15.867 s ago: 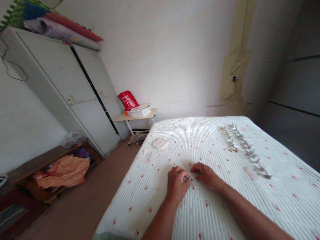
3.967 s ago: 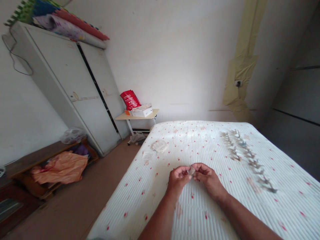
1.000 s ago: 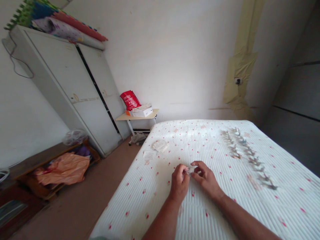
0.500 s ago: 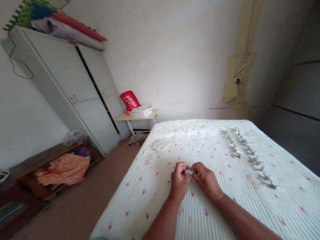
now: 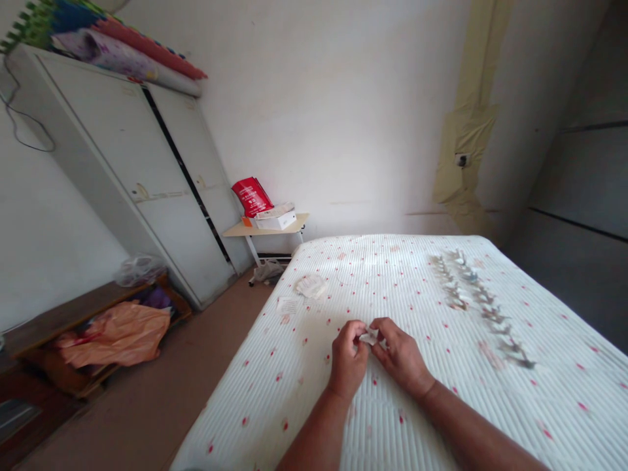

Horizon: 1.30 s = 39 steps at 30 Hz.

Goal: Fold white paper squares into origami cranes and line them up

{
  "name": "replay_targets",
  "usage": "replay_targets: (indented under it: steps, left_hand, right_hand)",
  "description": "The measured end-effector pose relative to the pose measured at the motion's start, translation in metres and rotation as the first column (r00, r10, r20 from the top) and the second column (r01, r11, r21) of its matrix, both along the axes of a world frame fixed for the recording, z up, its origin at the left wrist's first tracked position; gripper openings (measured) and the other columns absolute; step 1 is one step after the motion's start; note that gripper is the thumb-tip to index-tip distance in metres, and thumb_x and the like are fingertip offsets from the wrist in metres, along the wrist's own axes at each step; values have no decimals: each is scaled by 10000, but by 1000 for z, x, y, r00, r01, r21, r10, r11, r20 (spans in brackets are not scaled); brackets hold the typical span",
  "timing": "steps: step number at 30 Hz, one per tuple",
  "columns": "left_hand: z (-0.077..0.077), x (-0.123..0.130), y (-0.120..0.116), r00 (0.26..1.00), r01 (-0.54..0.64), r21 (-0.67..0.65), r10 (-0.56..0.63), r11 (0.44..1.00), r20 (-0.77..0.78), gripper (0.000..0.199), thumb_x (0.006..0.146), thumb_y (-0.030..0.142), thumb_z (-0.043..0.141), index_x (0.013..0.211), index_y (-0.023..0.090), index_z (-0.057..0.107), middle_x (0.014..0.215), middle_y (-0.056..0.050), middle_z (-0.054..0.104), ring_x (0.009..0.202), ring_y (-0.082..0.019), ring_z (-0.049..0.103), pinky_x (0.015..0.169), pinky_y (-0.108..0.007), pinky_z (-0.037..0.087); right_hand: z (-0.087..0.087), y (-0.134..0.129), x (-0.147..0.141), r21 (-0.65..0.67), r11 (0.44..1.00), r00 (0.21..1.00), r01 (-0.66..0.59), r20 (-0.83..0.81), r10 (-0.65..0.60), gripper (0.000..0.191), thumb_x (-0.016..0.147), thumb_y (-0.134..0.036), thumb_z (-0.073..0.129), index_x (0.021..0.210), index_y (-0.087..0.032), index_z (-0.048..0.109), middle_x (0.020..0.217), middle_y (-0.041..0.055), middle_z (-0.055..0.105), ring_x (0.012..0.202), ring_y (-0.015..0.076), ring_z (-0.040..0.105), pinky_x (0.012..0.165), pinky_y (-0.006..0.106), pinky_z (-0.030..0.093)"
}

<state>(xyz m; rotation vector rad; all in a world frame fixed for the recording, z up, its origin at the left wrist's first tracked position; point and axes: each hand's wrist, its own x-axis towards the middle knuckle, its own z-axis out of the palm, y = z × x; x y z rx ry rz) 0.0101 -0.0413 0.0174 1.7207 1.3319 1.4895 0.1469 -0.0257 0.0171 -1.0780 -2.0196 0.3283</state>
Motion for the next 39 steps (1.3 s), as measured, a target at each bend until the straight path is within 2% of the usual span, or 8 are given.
replay_targets:
  steps: [2,9,15,19,23,26,32,39]
  left_hand:
    - [0,0,0,1000,-7,4,7,1000,-3,303,669,24,439,882,199,564,823,-22,630,788,-145,574,733,-247,447]
    - [-7,0,2,999,-23,21,24,999,-26,347,667,16,431,925,203,566,831,-23,632,807,-147,579,761,-262,450]
    - [-4,-1,2,999,-53,-6,53,999,-1,374,639,6,441,932,206,560,809,-18,637,788,-150,583,732,-259,451]
    - [-2,-1,1,999,-35,-7,35,999,1,395,624,2,451,942,210,561,800,-12,638,773,-146,580,721,-253,455]
    - [-5,-1,1,999,4,37,-2,999,-40,405,631,2,455,960,209,570,806,-17,634,779,-147,575,735,-253,453]
    - [-7,-1,0,997,14,48,-11,999,-72,394,639,12,465,959,209,582,816,-21,631,784,-149,567,741,-252,447]
    - [-3,1,-2,994,29,34,-26,999,-102,348,669,40,472,960,202,573,788,-12,618,746,-139,553,705,-236,435]
    - [-3,0,1,995,38,-25,-41,999,-91,194,638,39,471,697,177,593,682,7,599,671,-123,534,641,-205,401]
  right_hand:
    - [0,0,0,-5,1000,1000,1,-21,-1,224,757,-145,460,968,-215,483,858,39,572,720,149,561,649,256,449]
    - [2,0,-2,-13,998,996,-55,-77,54,139,767,-148,437,835,-212,539,804,41,564,738,165,548,667,269,442]
    - [9,0,5,-209,962,950,-178,-290,113,193,750,-221,509,936,-201,553,904,45,563,713,149,537,670,269,448]
    - [10,3,8,-318,919,909,-231,-408,87,164,742,-246,526,882,-192,593,788,16,576,699,152,529,665,272,436]
    - [6,6,7,-345,901,888,-263,-453,86,115,723,-294,571,741,-183,598,708,-3,564,669,144,517,645,260,417]
    - [4,8,6,-371,890,872,-267,-485,59,177,738,-339,559,663,-178,573,632,-14,545,623,134,504,601,247,399]
    - [6,8,4,-427,864,853,-265,-522,4,231,730,-387,560,655,-169,555,592,-16,526,565,120,471,542,234,372]
    - [2,11,3,-460,860,866,-221,-498,-44,224,729,-384,546,660,-171,545,588,-23,499,548,110,445,526,231,349]
